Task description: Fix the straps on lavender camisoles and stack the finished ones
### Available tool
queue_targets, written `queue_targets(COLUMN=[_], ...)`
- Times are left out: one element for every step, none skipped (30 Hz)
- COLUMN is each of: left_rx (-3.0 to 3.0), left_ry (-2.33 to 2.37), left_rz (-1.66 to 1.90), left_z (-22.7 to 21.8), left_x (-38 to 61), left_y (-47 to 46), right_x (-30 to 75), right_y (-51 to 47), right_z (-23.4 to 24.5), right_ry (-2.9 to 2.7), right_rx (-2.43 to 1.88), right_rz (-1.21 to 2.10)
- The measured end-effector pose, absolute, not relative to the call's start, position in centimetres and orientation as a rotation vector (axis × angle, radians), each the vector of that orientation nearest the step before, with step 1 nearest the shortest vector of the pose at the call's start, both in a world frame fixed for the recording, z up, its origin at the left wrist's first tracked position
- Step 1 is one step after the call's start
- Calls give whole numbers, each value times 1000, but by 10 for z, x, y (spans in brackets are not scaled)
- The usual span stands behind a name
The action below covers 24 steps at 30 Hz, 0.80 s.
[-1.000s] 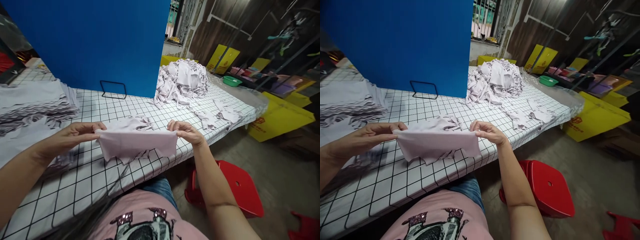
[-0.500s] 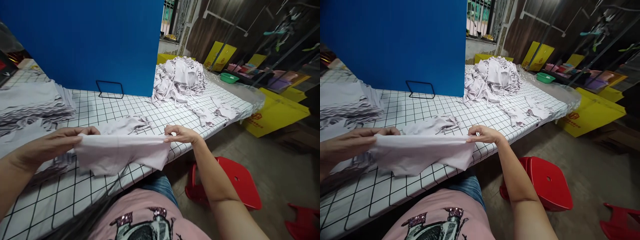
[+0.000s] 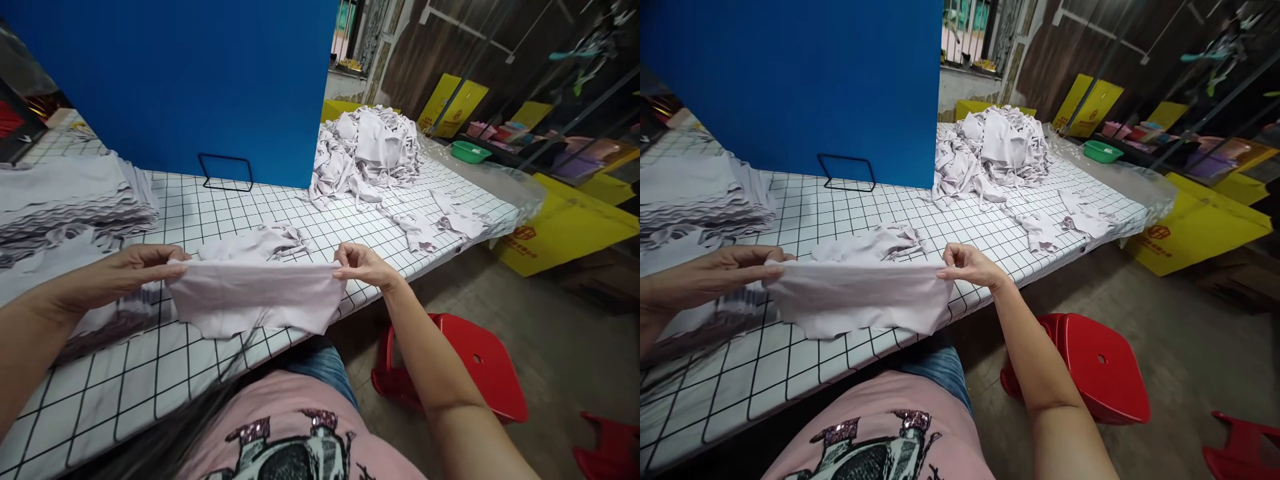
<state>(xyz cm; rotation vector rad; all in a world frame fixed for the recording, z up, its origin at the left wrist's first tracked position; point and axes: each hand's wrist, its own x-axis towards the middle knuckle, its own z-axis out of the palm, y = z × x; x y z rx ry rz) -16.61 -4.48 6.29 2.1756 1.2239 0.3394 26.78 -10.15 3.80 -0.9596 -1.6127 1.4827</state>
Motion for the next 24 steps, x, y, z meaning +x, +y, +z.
queue_targets(left_rx=[2052, 1976, 1944, 1930, 1920, 1912, 1910, 1918, 1936, 1958, 1978, 1992, 2001, 2007, 2018, 2036, 2063, 2096, 2133, 2167, 2192, 2207, 2218, 2233], left_ry=[1166, 1151, 1165, 1165, 1148, 1125, 1103, 1090, 1092, 1109, 1138, 1177, 1215, 1248, 1271, 1284, 1293, 1295, 1286, 1266, 1236, 1211, 1203, 1219], left_rz=[287, 286, 335, 381, 424, 465, 496, 516, 532, 543, 559, 591, 630, 677, 723, 761, 793, 821, 861, 912, 964, 1003, 1012, 977], left_z=[66, 71, 76, 81, 86, 91, 96, 102, 107, 113, 120, 127, 136, 145, 155, 165, 176, 185, 194, 202, 208, 213, 216, 218], left_x=[-167, -169, -170, -171, -172, -171, -169, -166, -162, -158, -154, -150, -147, -144, -143, -142, -143, -143, -144, -144, -144, -143, -141, -138], left_y=[-44, -43, -42, -42, -40, -39, -36, -33, -29, -25, -21, -18, -15, -15, -16, -19, -24, -29, -33, -37, -39, -39, -36, -31], right_x=[266, 266, 267, 268, 270, 273, 276, 279, 282, 283, 285, 285, 285, 286, 286, 287, 288, 289, 291, 292, 293, 293, 293, 291], right_y=[-103, -104, -104, -104, -103, -101, -97, -91, -85, -78, -72, -67, -63, -62, -62, -65, -68, -72, -76, -78, -78, -76, -71, -63], right_z=[43, 50, 57, 65, 72, 79, 85, 91, 96, 101, 106, 112, 118, 125, 132, 140, 148, 156, 162, 168, 173, 177, 180, 181], right_ry=[-1599, -1613, -1646, -1689, -1728, -1761, -1786, -1807, -1825, -1838, -1842, -1837, -1823, -1805, -1782, -1758, -1735, -1712, -1691, -1677, -1672, -1682, -1706, -1741], right_rx=[-975, -994, -1015, -1036, -1055, -1072, -1086, -1102, -1118, -1132, -1140, -1137, -1122, -1096, -1062, -1022, -979, -934, -888, -846, -820, -821, -847, -894], right_rz=[1446, 1413, 1392, 1381, 1374, 1366, 1354, 1337, 1317, 1295, 1271, 1240, 1197, 1151, 1102, 1053, 1009, 970, 936, 907, 885, 874, 871, 874])
